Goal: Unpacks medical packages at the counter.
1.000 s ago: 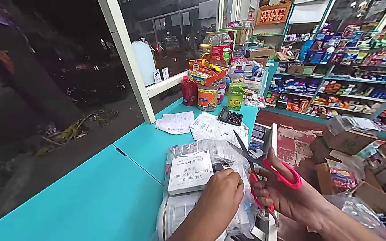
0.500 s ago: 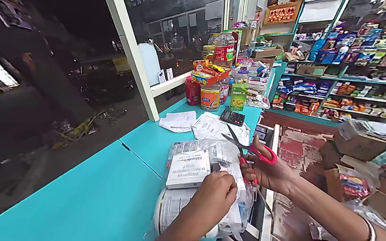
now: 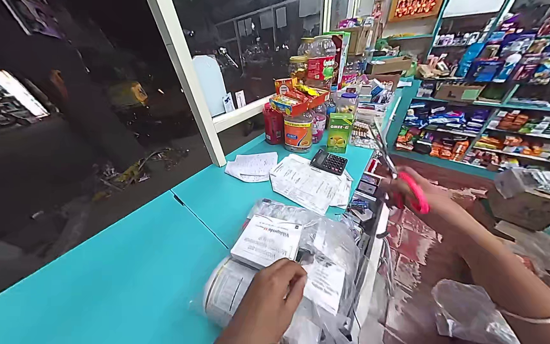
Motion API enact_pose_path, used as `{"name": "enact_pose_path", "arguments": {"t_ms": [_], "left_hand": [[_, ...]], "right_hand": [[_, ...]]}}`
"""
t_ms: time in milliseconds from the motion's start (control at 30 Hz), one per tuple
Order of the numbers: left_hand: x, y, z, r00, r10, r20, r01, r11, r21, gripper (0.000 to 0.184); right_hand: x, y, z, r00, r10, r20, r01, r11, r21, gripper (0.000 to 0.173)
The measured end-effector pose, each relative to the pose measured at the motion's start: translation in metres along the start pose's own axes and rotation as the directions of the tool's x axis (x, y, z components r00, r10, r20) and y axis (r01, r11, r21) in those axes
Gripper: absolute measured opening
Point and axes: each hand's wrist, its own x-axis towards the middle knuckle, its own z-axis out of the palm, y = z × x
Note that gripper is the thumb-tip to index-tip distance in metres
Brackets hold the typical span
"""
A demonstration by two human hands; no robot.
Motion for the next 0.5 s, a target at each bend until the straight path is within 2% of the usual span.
{"name": "enact_pose_path", "arguments": {"t_ms": [33, 100, 200, 333, 400, 500], "left_hand": [[-0.005, 0.000, -0.001, 0.999, -0.026, -0.040, 0.028, 0.999, 0.038, 0.015], [-0.012, 0.001, -0.003, 0.992, -0.066, -0.105, 0.077, 0.992, 0.099, 0.017], [-0.021, 0.004, -0.009, 0.982, -0.123, -0.143, 0.147, 0.974, 0.170, 0.019], [-0.023, 0.008, -0.016, 0.980, -0.158, -0.119, 0.184, 0.951, 0.250, 0.020], [-0.016, 0.017, -0.009, 0.982, -0.137, -0.130, 0.171, 0.936, 0.309, 0.022], [0.008, 0.039, 0.015, 0.985, -0.097, -0.140, 0.154, 0.861, 0.484, 0.037]], "right_hand": [[-0.009, 0.017, -0.007, 0.999, 0.032, -0.002, -0.031, 0.985, -0.169, 0.048], [-0.022, 0.060, -0.025, 0.990, 0.133, 0.052, -0.104, 0.918, -0.383, 0.060], [-0.042, 0.106, -0.051, 0.966, 0.236, 0.102, -0.137, 0.810, -0.571, 0.048], [-0.064, 0.114, -0.075, 0.973, 0.216, 0.078, -0.096, 0.690, -0.717, 0.031], [-0.052, 0.115, -0.084, 0.968, 0.235, 0.091, -0.080, 0.628, -0.774, 0.026], [-0.007, 0.116, -0.071, 0.934, 0.331, 0.132, -0.066, 0.524, -0.849, 0.026]]}}
